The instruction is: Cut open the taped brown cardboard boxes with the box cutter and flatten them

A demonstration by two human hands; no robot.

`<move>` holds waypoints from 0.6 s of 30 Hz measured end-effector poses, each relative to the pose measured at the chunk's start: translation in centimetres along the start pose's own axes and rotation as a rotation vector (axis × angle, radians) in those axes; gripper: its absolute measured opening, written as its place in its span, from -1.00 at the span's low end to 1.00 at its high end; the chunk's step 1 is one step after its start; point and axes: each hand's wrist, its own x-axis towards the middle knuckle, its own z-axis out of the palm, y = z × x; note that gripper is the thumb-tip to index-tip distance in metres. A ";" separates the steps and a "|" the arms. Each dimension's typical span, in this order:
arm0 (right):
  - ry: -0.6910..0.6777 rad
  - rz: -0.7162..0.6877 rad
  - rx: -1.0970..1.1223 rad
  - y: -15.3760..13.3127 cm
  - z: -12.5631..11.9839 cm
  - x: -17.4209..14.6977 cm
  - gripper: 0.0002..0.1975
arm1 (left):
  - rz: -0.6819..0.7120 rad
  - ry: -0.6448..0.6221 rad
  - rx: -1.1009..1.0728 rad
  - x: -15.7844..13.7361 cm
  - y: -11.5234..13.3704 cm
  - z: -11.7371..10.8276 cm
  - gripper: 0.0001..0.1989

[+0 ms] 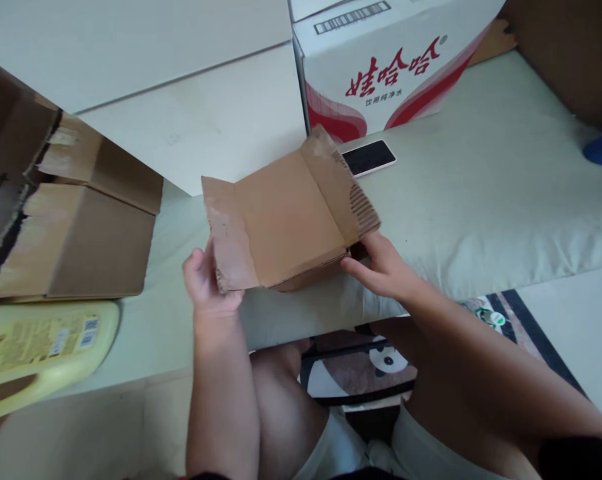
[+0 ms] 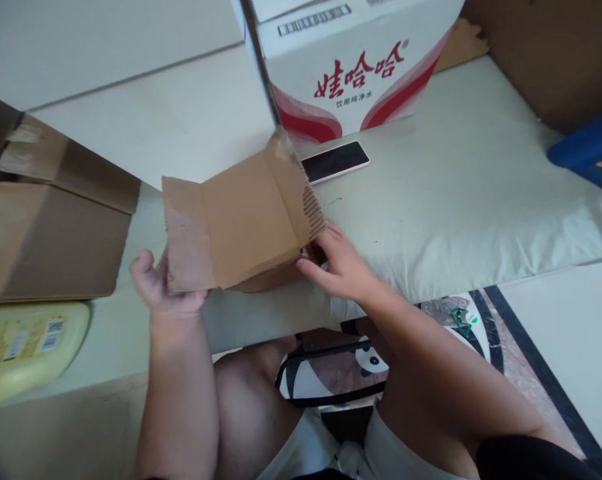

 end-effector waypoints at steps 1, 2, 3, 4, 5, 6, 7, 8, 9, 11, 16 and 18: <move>0.000 0.018 -0.029 -0.1 -0.1 0.2 -0.69 | 0.024 -0.010 0.023 -0.1 -0.2 0.3 -0.44; 0.000 0.051 -0.056 -0.3 -0.1 0.3 -0.70 | 0.049 -0.008 0.049 -0.1 -0.4 0.6 -0.48; -0.003 0.094 -0.076 -0.3 -0.1 0.4 -0.69 | 0.071 0.019 0.078 0.0 -0.7 0.8 -0.50; -0.008 0.140 -0.090 -0.4 -0.1 0.5 -0.68 | 0.079 0.062 0.108 0.0 -1.0 1.0 -0.50; -0.016 0.185 -0.096 -0.4 0.0 0.5 -0.67 | 0.070 0.105 0.136 0.1 -1.3 1.0 -0.50; -0.020 0.231 -0.098 -0.5 0.1 0.5 -0.66 | 0.057 0.141 0.156 0.2 -1.7 1.0 -0.50; -0.014 0.277 -0.100 -0.5 0.1 0.6 -0.66 | 0.045 0.162 0.166 0.3 -2.0 1.0 -0.49; 0.003 0.324 -0.100 -0.6 0.2 0.6 -0.64 | 0.038 0.168 0.166 0.3 -2.2 0.9 -0.47; 0.029 0.368 -0.097 -0.7 0.2 0.6 -0.61 | 0.032 0.165 0.163 0.3 -2.4 0.8 -0.45; 0.085 0.432 -0.074 -0.9 0.2 0.7 -0.58 | 0.015 0.172 0.163 0.4 -2.7 0.7 -0.42; 0.203 0.436 0.052 -1.4 0.0 1.0 -0.70 | 0.059 0.241 0.203 1.0 -3.2 0.6 -0.38; 0.225 0.434 0.102 -1.5 0.1 1.1 -0.73 | 0.122 0.243 0.223 1.2 -3.1 0.5 -0.32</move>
